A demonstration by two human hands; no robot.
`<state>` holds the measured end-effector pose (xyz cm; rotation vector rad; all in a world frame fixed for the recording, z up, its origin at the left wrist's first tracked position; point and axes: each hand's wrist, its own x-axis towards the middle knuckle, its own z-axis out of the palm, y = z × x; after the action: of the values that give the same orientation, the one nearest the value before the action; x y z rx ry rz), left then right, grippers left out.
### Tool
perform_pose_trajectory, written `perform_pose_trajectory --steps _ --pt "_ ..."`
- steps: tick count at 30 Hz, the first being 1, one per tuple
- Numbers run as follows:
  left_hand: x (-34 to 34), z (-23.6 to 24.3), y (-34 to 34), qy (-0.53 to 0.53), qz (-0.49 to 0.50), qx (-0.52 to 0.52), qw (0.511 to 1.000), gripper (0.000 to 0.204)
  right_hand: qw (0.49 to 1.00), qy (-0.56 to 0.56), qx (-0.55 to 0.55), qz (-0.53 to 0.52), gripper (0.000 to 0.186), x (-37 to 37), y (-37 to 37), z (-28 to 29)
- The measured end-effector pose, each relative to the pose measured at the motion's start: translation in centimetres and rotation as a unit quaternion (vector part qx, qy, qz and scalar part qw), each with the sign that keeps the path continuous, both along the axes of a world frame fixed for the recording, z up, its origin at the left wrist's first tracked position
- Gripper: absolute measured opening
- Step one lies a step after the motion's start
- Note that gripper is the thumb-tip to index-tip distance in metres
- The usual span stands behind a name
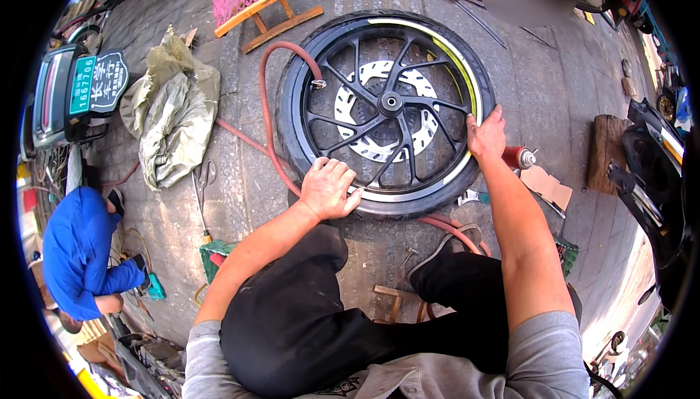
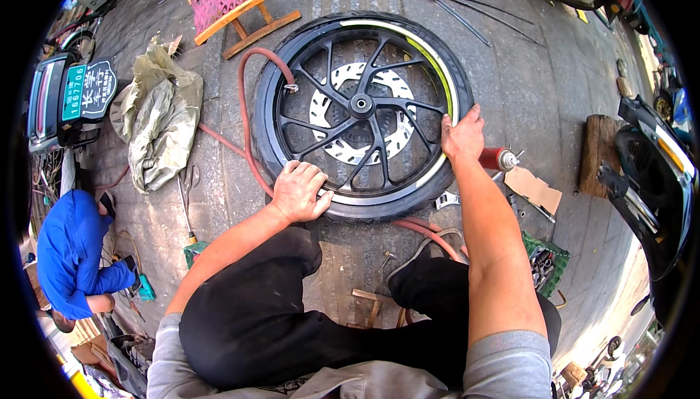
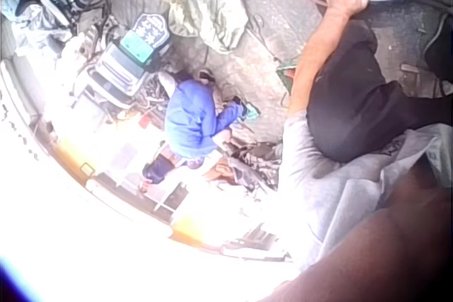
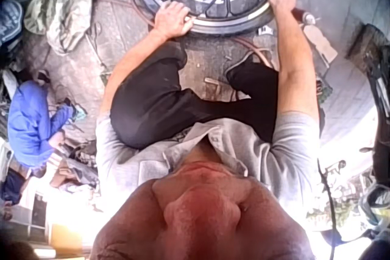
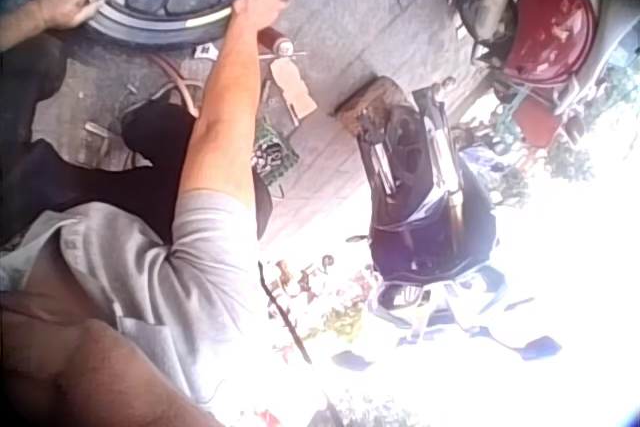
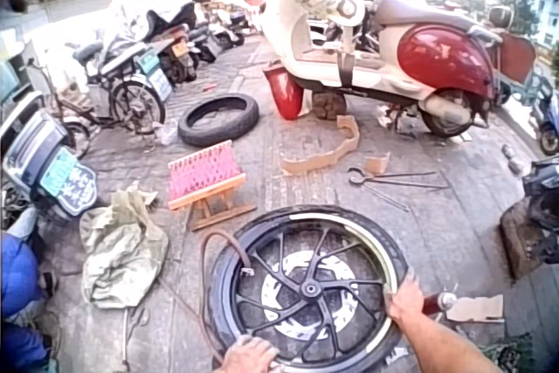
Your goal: The person uses a pry bar and hands to remove a tire from a rim, then installs a new valve stem and handles small parts for the wheel assembly.
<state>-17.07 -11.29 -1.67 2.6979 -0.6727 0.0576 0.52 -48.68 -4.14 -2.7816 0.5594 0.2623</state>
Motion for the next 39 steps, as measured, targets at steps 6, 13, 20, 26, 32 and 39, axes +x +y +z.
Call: perform_pose_trajectory --steps 6,13,20,26,32,39 --pt "0.01 -0.13 -0.10 0.005 0.004 0.000 1.000 0.035 1.000 -0.008 -0.008 0.007 0.097 -0.02 -0.16 -0.44" --pt "-0.01 -0.10 -0.07 -0.001 0.005 -0.004 1.000 0.035 1.000 -0.012 0.000 0.011 0.096 -0.06 -0.12 -0.28" --pt "0.03 -0.24 0.10 -0.009 0.001 -0.014 1.000 0.034 1.000 -0.015 0.000 0.007 0.094 -0.01 -0.07 -0.37" --pt "0.19 -0.05 0.02 -0.017 -0.004 -0.014 1.000 0.033 1.000 -0.013 0.002 0.008 0.095 0.02 -0.23 -0.37" --pt "0.20 0.13 -0.03 -0.016 -0.003 -0.013 1.000 0.033 1.000 -0.011 0.000 0.009 0.095 0.05 -0.18 -0.24" --pt "0.06 0.00 0.05 -0.018 -0.003 -0.015 1.000 0.034 1.000 -0.010 0.000 0.008 0.095 -0.03 -0.05 0.03"
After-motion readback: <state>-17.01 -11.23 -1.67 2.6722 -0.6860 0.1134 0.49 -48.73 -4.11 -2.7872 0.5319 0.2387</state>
